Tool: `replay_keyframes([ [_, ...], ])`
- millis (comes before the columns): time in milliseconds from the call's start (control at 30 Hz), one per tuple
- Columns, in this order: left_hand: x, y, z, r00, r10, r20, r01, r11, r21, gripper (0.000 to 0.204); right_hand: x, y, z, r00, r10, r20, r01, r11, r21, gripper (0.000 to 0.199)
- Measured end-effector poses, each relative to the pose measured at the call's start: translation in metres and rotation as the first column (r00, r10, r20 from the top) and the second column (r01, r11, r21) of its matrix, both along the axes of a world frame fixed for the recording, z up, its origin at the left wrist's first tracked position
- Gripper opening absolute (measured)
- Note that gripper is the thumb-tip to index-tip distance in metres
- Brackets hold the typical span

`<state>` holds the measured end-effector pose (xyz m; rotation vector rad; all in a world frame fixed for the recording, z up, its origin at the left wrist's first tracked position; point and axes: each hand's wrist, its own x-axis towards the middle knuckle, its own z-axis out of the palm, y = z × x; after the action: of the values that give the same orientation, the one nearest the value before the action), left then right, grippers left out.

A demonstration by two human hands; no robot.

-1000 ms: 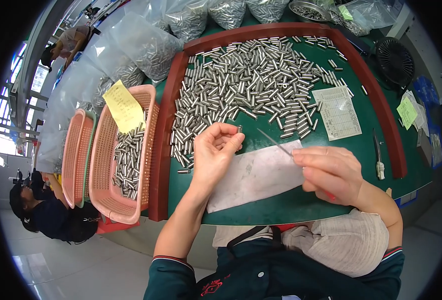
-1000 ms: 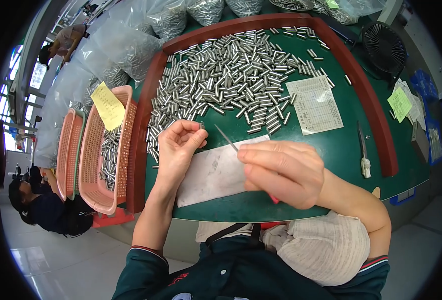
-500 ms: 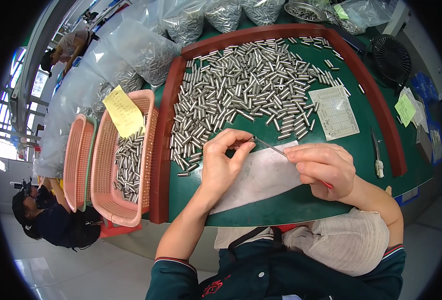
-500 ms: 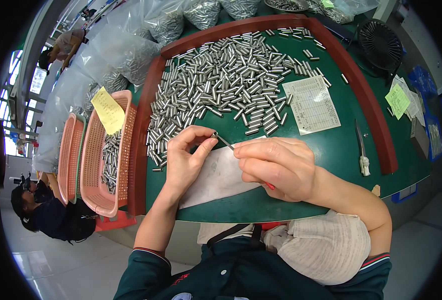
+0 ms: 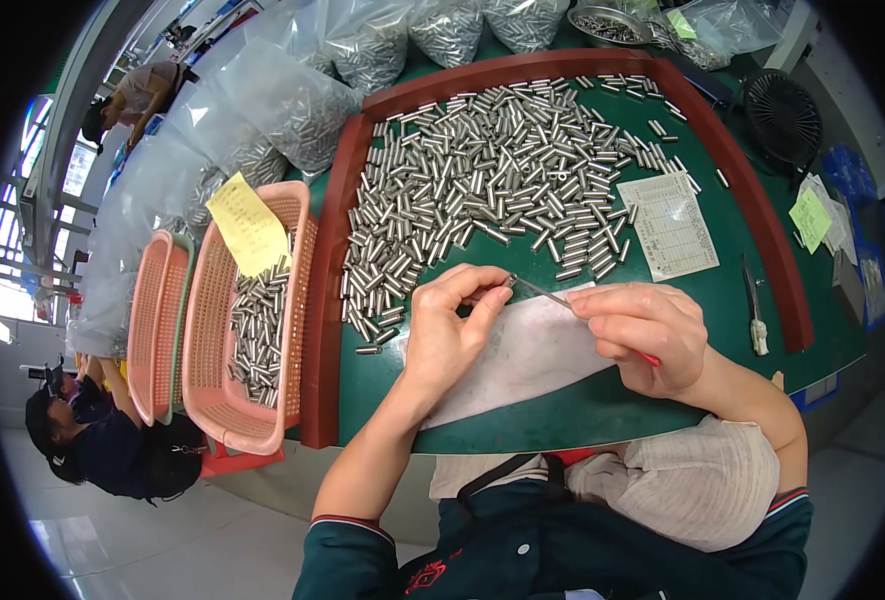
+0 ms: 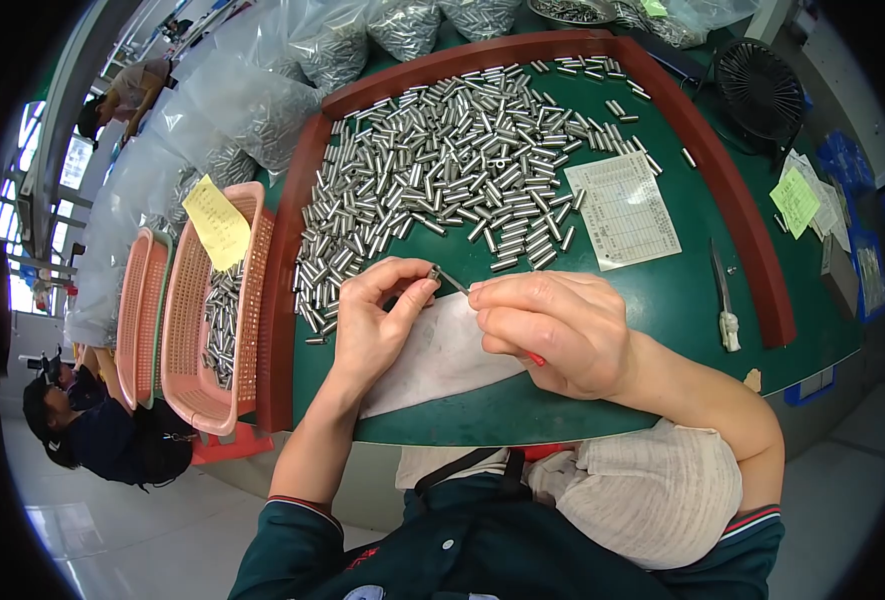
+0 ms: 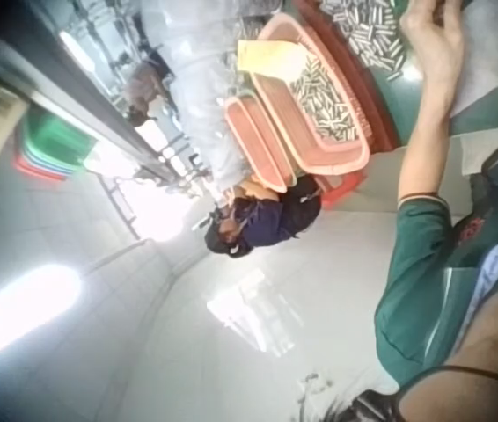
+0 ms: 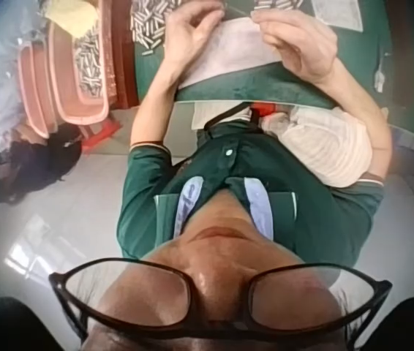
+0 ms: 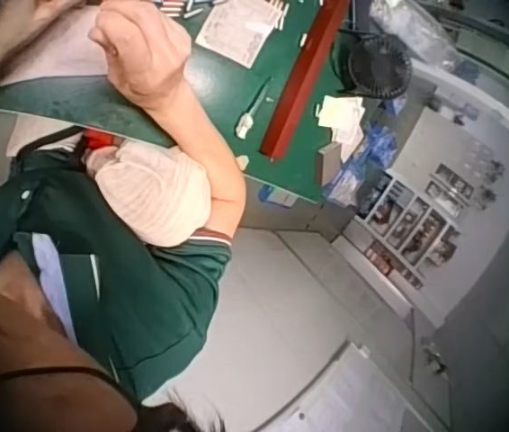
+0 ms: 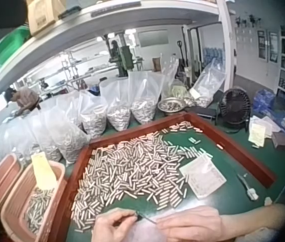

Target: Inspecting and cleaning small metal cylindrical components using a fine brush at a manufacturing workbench.

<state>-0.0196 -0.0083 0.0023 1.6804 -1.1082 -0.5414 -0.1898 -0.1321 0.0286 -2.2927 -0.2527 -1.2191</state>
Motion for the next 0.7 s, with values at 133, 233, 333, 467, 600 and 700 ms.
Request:
replay_keyframes([
  [133,0.0012,0.0006,-0.0002,1.0,-0.013,-0.024,0.014,0.999,0.033,0.012,0.0001,-0.0007,-0.0009,1.0,0.004,0.019,-0.004,1.0,-0.005,0.012],
  [233,0.0019,0.0005,-0.0003,0.996,-0.004,-0.086,0.008,0.999,0.049,0.012,0.002,0.0006,-0.0026,0.998,0.019,0.056,-0.017,0.999,-0.043,0.017],
  [333,0.0034,0.002,0.0007,0.994,-0.011,-0.105,0.022,0.995,0.101,0.011,0.0004,0.0001,-0.0019,0.998,0.058,0.027,-0.056,0.995,-0.08,0.018],
  [467,0.0086,0.0066,-0.0047,0.993,-0.033,-0.109,0.043,0.995,0.09,0.011,-0.0026,-0.0056,0.0021,0.993,-0.031,0.11,0.04,0.996,-0.079,0.016],
  [600,0.005,0.003,-0.002,0.989,-0.012,-0.146,0.019,0.999,0.047,0.012,-0.0011,-0.0052,-0.0022,0.995,-0.05,0.083,0.039,0.99,0.132,0.011],
  [700,0.0052,0.0031,-0.0034,0.988,-0.011,-0.154,0.019,0.998,0.052,0.011,0.0001,-0.005,-0.0022,0.995,-0.035,0.094,0.019,0.987,0.158,0.011],
])
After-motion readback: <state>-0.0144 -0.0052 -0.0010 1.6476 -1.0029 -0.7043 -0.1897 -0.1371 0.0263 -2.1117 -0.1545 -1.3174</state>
